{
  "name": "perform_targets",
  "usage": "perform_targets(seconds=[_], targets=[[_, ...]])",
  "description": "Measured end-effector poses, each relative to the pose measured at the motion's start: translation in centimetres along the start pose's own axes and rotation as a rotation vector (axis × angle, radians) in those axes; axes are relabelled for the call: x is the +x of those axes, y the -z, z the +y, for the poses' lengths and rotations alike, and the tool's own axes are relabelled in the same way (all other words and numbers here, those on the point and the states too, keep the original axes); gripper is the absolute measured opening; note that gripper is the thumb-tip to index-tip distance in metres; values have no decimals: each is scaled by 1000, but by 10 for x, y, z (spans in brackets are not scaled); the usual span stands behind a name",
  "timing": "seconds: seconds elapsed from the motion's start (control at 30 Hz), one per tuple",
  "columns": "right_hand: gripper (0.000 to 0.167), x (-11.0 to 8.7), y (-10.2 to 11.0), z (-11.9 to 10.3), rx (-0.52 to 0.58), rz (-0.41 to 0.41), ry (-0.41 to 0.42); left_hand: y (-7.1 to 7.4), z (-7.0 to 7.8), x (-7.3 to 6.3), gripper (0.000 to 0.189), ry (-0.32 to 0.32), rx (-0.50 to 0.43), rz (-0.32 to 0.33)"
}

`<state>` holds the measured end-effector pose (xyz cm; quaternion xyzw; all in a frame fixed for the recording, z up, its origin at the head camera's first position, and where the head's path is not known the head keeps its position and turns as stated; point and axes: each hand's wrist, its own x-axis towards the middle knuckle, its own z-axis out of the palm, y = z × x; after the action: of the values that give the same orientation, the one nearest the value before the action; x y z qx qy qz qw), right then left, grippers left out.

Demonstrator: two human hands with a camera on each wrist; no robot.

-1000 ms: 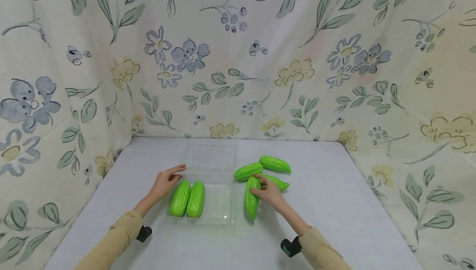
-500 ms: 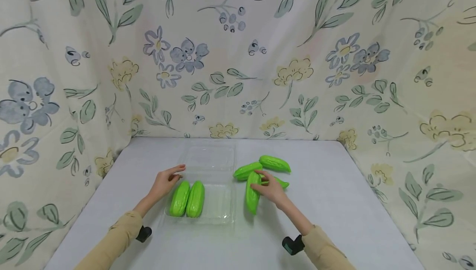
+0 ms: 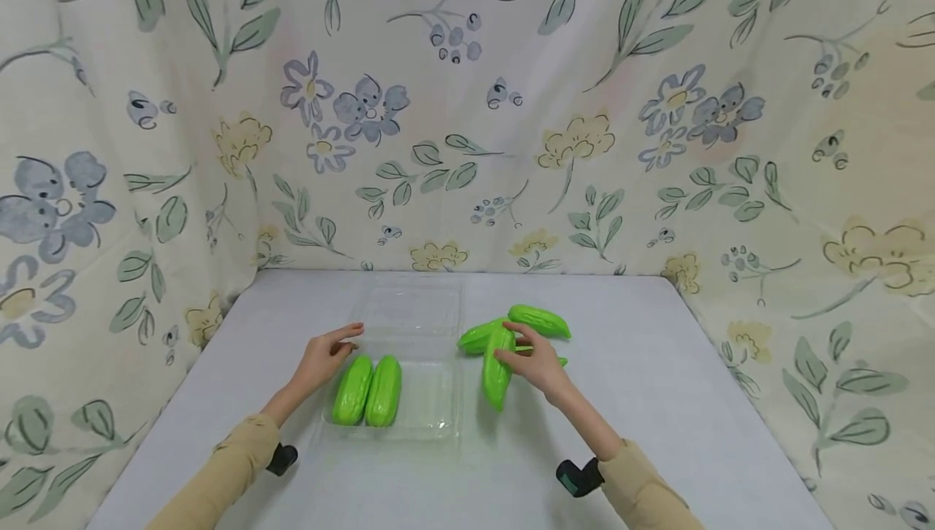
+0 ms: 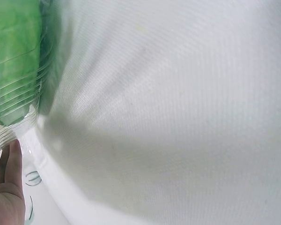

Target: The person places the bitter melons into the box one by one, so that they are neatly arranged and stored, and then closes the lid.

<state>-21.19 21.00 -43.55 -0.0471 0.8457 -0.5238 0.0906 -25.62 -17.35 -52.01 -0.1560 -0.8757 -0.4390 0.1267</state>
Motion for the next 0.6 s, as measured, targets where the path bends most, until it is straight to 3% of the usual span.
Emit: perform_targets(seconds=[0.6], targets=[[63, -6, 3, -8, 127, -28, -1, 1, 0, 1, 32, 0, -3, -5]])
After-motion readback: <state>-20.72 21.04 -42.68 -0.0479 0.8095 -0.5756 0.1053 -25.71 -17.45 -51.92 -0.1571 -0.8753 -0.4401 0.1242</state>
